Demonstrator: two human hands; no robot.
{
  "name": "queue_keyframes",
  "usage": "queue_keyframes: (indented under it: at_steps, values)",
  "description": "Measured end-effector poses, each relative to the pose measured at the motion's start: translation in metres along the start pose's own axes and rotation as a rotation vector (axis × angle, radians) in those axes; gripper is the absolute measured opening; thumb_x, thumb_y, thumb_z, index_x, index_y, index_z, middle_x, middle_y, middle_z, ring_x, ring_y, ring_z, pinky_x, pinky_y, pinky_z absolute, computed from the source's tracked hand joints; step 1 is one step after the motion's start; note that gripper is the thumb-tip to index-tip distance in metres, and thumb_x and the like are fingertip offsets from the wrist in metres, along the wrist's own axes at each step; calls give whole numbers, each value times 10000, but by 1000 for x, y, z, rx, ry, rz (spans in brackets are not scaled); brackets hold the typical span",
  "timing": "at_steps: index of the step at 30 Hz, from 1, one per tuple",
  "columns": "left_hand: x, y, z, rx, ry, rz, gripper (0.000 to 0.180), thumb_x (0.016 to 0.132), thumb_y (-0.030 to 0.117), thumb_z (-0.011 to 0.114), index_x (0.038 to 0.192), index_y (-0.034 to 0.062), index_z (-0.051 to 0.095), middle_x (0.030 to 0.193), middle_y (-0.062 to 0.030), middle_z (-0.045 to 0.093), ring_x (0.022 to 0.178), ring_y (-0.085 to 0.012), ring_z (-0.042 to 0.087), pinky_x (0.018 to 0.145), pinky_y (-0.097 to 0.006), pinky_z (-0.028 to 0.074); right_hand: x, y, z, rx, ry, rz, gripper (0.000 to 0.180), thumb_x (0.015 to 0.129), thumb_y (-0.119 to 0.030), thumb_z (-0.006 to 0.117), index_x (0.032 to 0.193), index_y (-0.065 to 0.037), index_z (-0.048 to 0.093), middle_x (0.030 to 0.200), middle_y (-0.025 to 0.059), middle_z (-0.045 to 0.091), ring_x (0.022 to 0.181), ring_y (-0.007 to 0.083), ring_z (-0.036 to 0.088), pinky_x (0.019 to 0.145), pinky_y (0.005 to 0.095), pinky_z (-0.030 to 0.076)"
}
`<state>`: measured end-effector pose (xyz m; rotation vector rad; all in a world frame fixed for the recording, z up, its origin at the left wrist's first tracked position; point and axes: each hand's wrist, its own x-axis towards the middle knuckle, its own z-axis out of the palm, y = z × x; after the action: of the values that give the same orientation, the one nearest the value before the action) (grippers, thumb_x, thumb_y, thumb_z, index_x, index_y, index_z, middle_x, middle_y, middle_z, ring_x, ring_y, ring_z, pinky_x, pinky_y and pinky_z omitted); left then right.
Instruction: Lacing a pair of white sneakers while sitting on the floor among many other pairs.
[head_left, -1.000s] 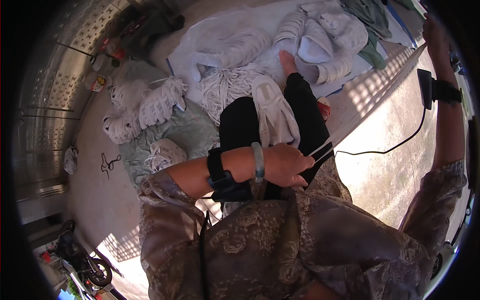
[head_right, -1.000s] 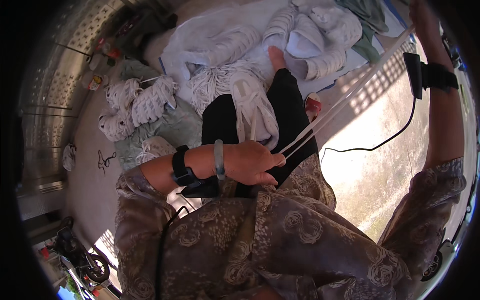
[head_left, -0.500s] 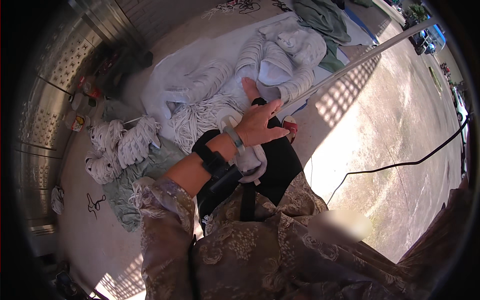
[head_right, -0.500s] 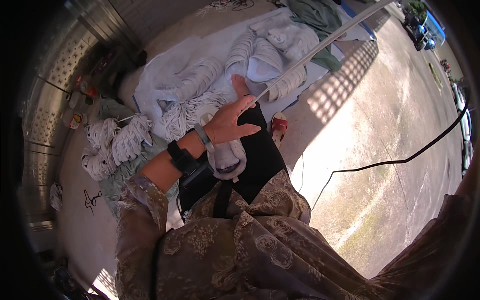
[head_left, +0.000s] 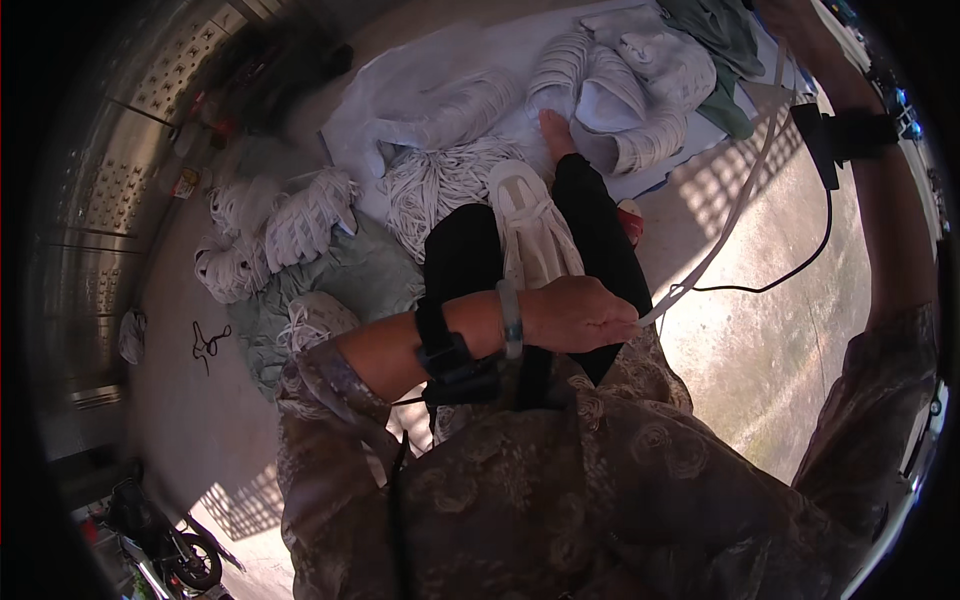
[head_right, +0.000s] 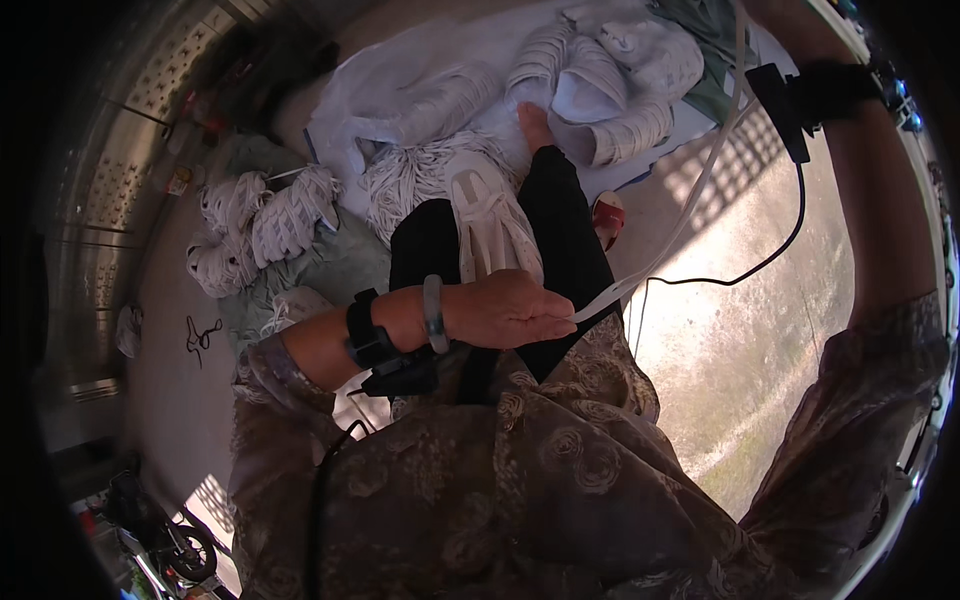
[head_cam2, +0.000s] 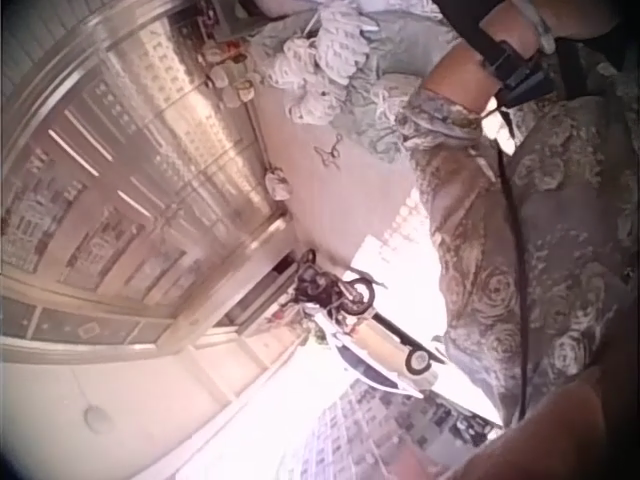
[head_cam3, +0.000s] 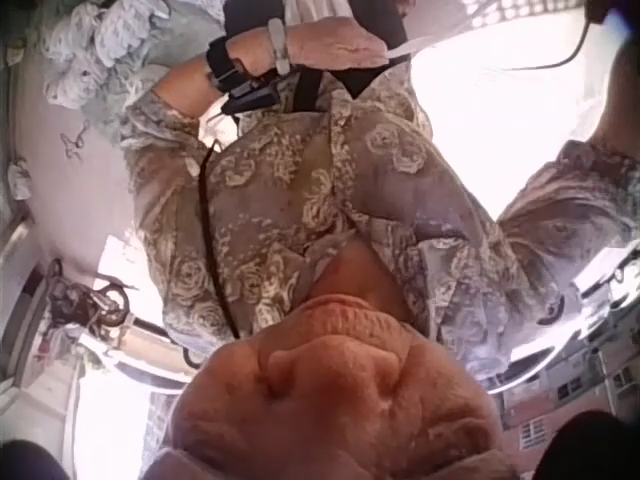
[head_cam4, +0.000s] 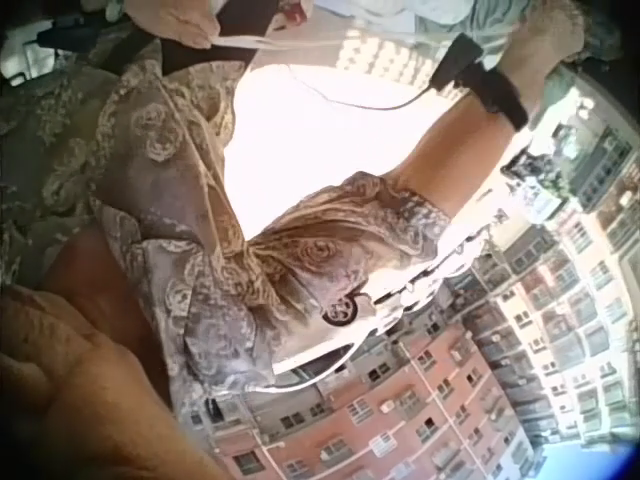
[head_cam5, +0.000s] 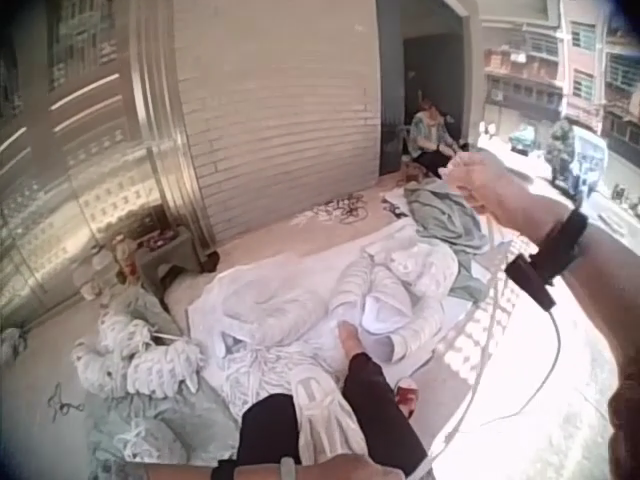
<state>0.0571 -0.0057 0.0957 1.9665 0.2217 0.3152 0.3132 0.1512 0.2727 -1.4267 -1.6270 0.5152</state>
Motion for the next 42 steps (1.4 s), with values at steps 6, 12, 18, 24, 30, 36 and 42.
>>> queue_keyframes:
  at_steps: [6, 12, 18, 24, 30, 36, 42]
  values:
    - [-5, -8, -11, -15, 3, -33, 357, 914, 280, 447, 670, 23, 412, 516, -111, 356, 461, -209, 399, 471, -323, 321, -91, 137, 239, -434, -478, -361, 503, 724, -405, 653, 996, 0, 529, 952, 138, 577, 919, 225, 537, 777, 313, 420]
    - [-16, -54, -8, -357, 70, -107, 348, 918, 294, 449, 704, 23, 489, 551, -9, 398, 493, -101, 383, 478, -277, 343, -110, 149, 282, -87, -888, 72, 625, 691, -487, 636, 1045, 16, 523, 986, 208, 584, 936, 305, 565, 790, 349, 433]
    - [-19, -52, -24, -798, 45, -441, 336, 921, 304, 448, 708, 54, 517, 600, 57, 429, 516, -19, 332, 459, -181, 273, -113, 160, 303, -89, -875, 124, 574, 696, -435, 636, 1017, 27, 522, 983, 215, 574, 943, 306, 555, 794, 359, 422]
    - [-19, 0, -31, -843, -51, -80, 385, 926, 296, 443, 647, 31, 458, 588, 33, 398, 529, -52, 312, 464, -223, 283, -118, 154, 299, -50, -903, 164, 564, 706, -415, 629, 1041, 25, 515, 1035, 210, 558, 988, 307, 533, 833, 356, 405]
    - [-10, 0, -22, -555, -72, -64, 386, 934, 295, 420, 675, 9, 425, 564, 15, 357, 536, -70, 319, 484, -246, 313, -128, 151, 290, -9, -754, 152, 557, 724, -411, 631, 1050, 24, 508, 997, 211, 568, 955, 306, 547, 824, 362, 410]
    - [-18, -15, -8, -487, -110, -122, 363, 924, 272, 427, 676, 9, 463, 590, 2, 417, 542, -82, 367, 504, -249, 344, -169, 119, 231, -4, -509, 83, 456, 744, -362, 671, 1009, -54, 464, 625, 69, 477, 575, 162, 443, 565, 299, 411]
    - [-23, -31, 11, -427, -79, -126, 352, 918, 263, 409, 669, 27, 490, 591, 3, 443, 549, -85, 409, 535, -253, 362, -233, 90, 213, -340, -741, 82, 496, 808, -371, 552, 1086, -7, 363, 746, 239, 595, 723, 396, 593, 633, 461, 460]
